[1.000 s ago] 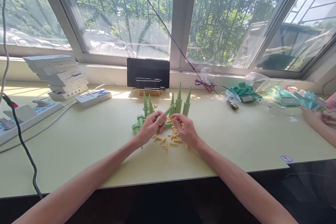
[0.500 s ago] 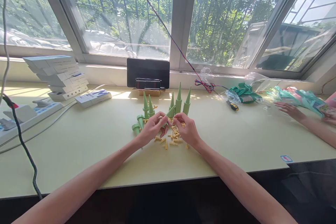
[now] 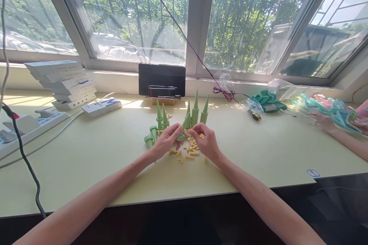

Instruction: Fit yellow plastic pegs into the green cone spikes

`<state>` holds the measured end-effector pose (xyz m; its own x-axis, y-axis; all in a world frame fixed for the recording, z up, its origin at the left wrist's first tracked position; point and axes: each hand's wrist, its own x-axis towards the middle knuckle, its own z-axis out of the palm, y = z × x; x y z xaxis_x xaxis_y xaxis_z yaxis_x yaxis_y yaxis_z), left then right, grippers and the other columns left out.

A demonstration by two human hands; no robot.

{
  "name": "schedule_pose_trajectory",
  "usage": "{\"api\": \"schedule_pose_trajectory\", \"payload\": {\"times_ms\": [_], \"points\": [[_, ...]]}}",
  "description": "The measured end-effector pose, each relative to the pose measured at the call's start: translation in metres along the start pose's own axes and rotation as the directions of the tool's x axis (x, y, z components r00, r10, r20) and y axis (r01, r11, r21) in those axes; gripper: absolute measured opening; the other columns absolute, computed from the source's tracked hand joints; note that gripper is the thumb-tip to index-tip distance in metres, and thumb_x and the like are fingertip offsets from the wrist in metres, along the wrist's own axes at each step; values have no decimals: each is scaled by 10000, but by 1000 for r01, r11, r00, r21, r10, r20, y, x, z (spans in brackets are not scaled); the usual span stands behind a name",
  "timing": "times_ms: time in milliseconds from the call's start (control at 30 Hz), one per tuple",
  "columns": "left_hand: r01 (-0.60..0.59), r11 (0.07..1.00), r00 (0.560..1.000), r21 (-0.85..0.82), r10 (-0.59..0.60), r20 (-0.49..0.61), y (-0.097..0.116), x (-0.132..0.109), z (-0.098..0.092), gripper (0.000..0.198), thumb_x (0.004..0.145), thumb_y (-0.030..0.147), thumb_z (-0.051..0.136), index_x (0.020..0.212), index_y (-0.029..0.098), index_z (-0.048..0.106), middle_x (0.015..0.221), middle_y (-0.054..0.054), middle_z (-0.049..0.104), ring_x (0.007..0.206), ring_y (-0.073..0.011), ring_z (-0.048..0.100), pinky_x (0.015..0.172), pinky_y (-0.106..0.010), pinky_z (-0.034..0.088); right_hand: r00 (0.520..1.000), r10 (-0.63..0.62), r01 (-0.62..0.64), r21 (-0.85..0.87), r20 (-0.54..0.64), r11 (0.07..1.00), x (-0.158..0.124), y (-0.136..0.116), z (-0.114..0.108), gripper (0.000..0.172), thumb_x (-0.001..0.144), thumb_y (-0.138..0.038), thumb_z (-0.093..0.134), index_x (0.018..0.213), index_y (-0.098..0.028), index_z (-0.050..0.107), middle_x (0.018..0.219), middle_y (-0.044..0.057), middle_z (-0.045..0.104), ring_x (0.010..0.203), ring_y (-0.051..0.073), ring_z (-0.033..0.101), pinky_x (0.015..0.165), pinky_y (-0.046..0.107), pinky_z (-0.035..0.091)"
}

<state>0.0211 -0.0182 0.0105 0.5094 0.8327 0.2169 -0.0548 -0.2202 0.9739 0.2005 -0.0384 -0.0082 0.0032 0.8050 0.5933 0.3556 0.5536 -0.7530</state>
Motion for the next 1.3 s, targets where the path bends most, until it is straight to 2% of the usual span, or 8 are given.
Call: {"api": "schedule_pose_trajectory", "payload": {"times_ms": [167, 400, 667, 900, 1100, 1300], "points": [[5, 1000, 996, 31, -2, -88, -5, 1, -3, 416, 896, 534, 567, 713, 173, 472, 649, 46, 285, 505, -58, 258, 414, -161, 290, 999, -22, 23, 42, -30, 999, -1, 0, -1, 191, 921, -380, 574, 848, -205, 570, 727, 1, 623, 639, 137, 576, 628, 266, 495], [13, 1000, 992, -5, -13, -129, -8, 3, -2, 416, 875, 558, 583, 718, 186, 483, 617, 61, 184, 463, -54, 186, 407, -188, 235, 1000, -21, 22, 81, -14, 996, -2, 0, 0, 177, 905, -378, 600, 877, -203, 585, 781, 23, 660, 707, 164, 648, 678, 294, 540], [3, 999, 992, 41, 3, -129, -7, 2, 1, 397, 883, 564, 567, 761, 188, 532, 583, 66, 264, 423, -53, 276, 373, -187, 308, 999, -41, 38, 95, 30, 995, -2, -1, 1, 169, 891, -358, 617, 858, -194, 601, 764, 21, 665, 663, 150, 638, 642, 280, 536], [-68, 980, 988, 185, 91, -121, -17, 2, -2, 346, 935, 523, 504, 831, 195, 538, 535, 81, 320, 373, -59, 365, 364, -186, 335, 999, -29, 26, 95, 34, 995, -2, 0, 1, 191, 880, -371, 634, 826, -189, 607, 739, 21, 670, 649, 152, 640, 626, 277, 525], [-112, 950, 982, 293, 151, -116, -18, 1, -4, 305, 961, 475, 481, 842, 194, 492, 523, 83, 381, 390, -67, 445, 394, -173, 378, 999, -32, 31, 58, 12, 998, -1, 0, 1, 212, 882, -381, 637, 798, -190, 608, 712, 11, 652, 632, 145, 618, 614, 264, 503], [-110, 937, 982, 331, 154, -107, -12, 0, -3, 314, 948, 478, 494, 834, 186, 496, 585, 57, 444, 479, -108, 575, 389, -177, 410, 1000, -8, 8, 52, -13, 999, 0, 2, 1, 204, 889, -366, 633, 786, -191, 611, 698, 7, 650, 610, 137, 587, 597, 251, 483]]}}
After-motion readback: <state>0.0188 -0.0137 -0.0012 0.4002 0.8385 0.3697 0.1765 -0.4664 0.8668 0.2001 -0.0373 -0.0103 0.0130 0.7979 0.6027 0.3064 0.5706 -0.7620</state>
